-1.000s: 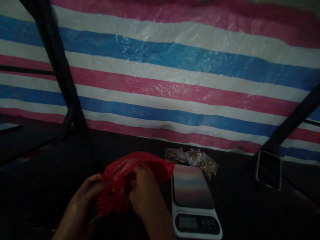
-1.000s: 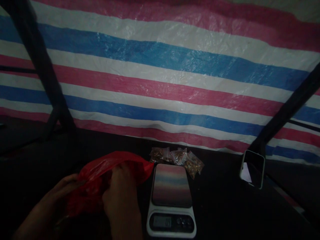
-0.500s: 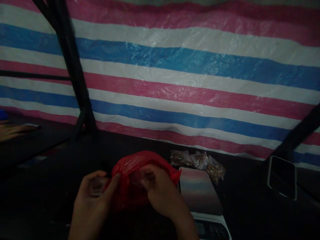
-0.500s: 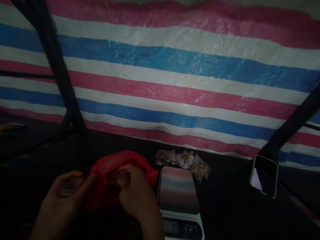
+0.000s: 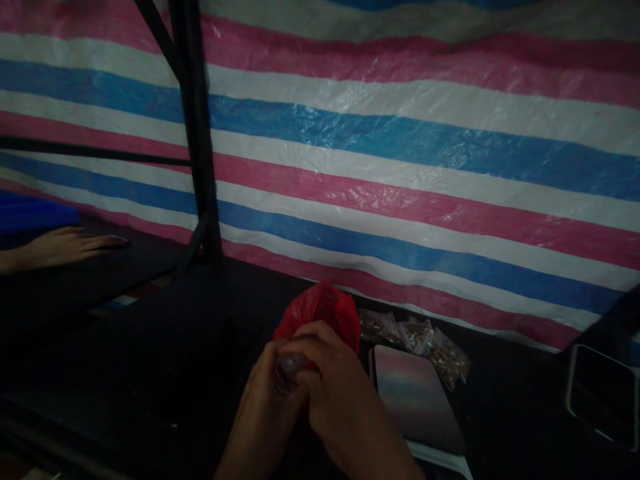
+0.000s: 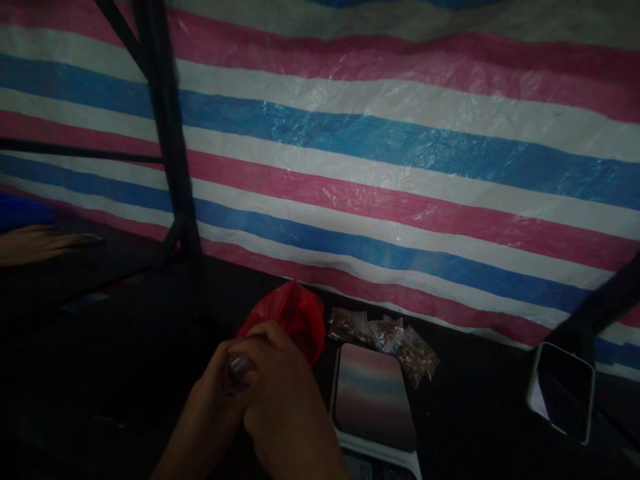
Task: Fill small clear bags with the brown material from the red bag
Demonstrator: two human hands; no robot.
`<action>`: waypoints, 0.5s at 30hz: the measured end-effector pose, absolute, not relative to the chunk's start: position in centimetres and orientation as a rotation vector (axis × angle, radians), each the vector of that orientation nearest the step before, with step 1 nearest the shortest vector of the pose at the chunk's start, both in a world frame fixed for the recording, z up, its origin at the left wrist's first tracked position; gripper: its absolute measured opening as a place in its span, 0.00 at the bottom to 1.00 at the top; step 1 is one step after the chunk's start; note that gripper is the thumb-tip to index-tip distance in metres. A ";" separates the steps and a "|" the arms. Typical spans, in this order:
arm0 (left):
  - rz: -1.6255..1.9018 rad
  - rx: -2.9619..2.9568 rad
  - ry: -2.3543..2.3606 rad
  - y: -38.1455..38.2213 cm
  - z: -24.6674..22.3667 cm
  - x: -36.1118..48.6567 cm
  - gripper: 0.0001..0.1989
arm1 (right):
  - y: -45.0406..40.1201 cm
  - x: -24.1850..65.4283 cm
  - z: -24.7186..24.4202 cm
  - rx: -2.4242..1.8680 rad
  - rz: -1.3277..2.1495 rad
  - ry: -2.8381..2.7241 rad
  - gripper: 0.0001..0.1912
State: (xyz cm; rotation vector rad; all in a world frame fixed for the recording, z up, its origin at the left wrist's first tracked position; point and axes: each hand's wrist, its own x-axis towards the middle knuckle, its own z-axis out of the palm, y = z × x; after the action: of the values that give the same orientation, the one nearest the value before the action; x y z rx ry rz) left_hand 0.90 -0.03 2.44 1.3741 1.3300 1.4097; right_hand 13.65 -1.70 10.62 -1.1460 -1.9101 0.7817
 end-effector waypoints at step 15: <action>1.677 1.337 1.211 0.5 -0.1 1.9 0.19 | 0.1 14.7 8.3 -1.430 0.586 -1.677 0.18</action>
State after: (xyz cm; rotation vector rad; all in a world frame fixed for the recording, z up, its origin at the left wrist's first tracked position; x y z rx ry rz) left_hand 1.92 0.55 -0.09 1.3373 1.2108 1.6766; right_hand 14.65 0.10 8.28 -1.4299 -1.6767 0.5864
